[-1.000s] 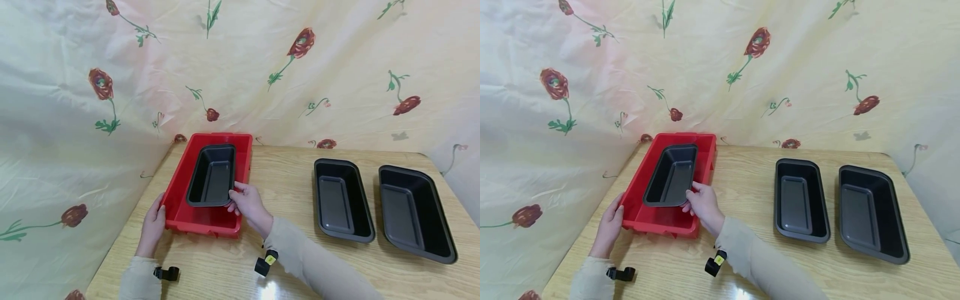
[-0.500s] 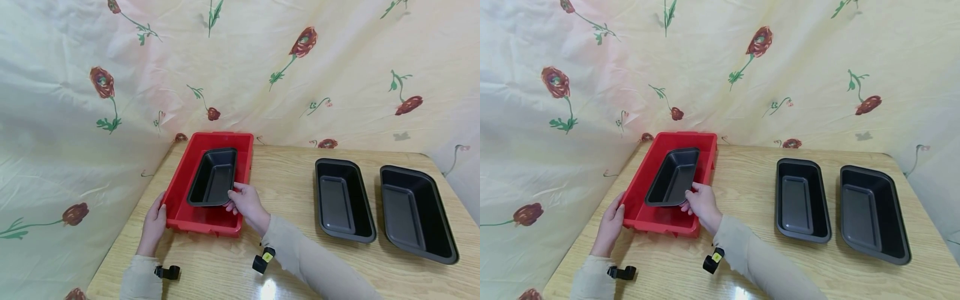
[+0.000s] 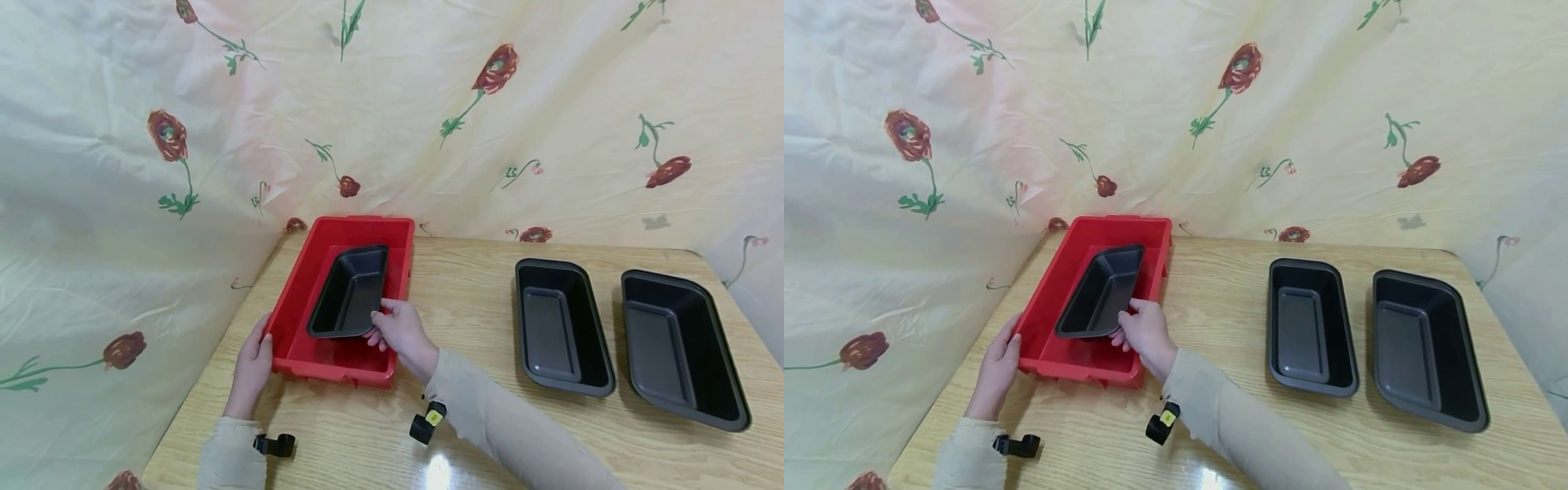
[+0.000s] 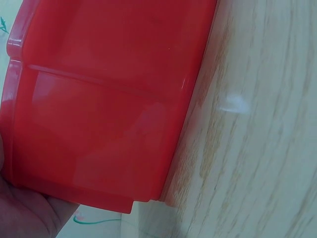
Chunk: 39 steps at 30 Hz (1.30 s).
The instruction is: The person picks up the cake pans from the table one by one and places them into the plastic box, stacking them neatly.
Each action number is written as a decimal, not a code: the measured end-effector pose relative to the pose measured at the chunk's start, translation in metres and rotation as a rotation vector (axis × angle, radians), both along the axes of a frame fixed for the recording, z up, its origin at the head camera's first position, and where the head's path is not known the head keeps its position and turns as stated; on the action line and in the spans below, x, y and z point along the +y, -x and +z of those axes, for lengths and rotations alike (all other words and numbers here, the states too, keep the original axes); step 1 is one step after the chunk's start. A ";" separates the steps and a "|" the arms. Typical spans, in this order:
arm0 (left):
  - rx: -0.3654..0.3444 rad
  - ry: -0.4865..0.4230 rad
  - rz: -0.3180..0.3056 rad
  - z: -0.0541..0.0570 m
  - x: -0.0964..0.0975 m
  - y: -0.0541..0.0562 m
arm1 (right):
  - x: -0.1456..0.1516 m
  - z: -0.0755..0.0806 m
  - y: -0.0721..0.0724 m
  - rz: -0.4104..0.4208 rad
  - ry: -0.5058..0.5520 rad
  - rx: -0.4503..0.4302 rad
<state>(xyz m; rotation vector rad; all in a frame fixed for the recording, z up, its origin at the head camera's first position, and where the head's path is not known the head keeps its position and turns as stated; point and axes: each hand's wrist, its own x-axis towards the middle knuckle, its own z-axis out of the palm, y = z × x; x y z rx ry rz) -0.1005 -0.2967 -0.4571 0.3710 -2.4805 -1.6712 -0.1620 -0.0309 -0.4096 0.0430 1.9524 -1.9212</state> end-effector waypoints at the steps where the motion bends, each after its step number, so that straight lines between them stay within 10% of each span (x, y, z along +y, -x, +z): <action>1: 0.000 0.001 0.001 0.000 0.000 0.000 | 0.000 0.000 0.000 0.001 -0.005 0.000; 39: -0.020 -0.009 0.007 0.003 0.002 0.000 | -0.004 0.004 -0.004 0.118 -0.147 0.066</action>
